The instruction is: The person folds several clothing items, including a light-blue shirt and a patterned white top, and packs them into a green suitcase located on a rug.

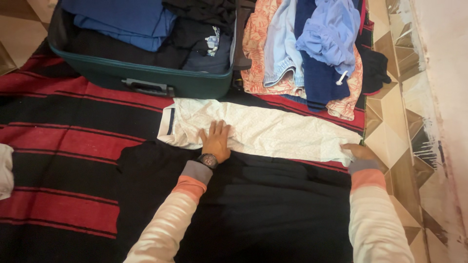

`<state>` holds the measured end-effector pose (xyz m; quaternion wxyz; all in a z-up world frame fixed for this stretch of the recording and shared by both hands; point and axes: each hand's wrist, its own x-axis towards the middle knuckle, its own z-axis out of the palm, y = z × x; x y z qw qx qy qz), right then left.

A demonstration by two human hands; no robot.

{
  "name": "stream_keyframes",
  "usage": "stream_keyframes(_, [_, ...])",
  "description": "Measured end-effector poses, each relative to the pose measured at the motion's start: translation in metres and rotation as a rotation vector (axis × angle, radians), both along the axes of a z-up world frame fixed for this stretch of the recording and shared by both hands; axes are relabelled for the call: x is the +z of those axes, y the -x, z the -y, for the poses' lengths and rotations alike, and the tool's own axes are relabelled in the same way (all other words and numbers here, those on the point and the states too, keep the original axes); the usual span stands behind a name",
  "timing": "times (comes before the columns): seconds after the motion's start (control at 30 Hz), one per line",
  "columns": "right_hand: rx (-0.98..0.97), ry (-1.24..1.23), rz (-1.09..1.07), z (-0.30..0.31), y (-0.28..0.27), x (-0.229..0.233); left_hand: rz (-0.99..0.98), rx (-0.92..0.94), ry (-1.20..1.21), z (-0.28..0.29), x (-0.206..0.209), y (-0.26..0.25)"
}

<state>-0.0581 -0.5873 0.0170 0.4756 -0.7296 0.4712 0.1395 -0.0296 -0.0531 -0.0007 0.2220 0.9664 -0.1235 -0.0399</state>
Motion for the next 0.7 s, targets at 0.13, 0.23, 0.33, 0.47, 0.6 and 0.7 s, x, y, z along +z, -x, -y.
stream_keyframes(0.13, [-0.2, -0.159, 0.008, -0.001, 0.006, 0.002, 0.063, -0.021, -0.09, 0.001, -0.002, 0.002])
stream_keyframes(0.23, [-0.268, -0.287, 0.13, 0.006, 0.007, 0.001, 0.109, -0.036, -0.13, 0.001, -0.005, 0.001])
stream_keyframes(0.33, [-0.299, -0.268, 0.104, 0.012, -0.002, -0.001, 0.269, -0.005, -0.111, 0.0, -0.006, 0.0])
stream_keyframes(0.47, [-0.404, -0.092, 0.215, 0.017, -0.005, -0.006, 0.283, 0.065, 0.01, -0.002, -0.001, 0.001])
stream_keyframes(0.6, [-0.484, 0.07, 0.166, 0.021, -0.009, -0.007, 0.299, 0.065, 0.009, -0.005, 0.007, -0.001])
stream_keyframes(0.7, [-0.494, 0.152, 0.058, 0.022, -0.009, -0.012, 0.335, 0.065, 0.013, -0.004, 0.008, -0.001])
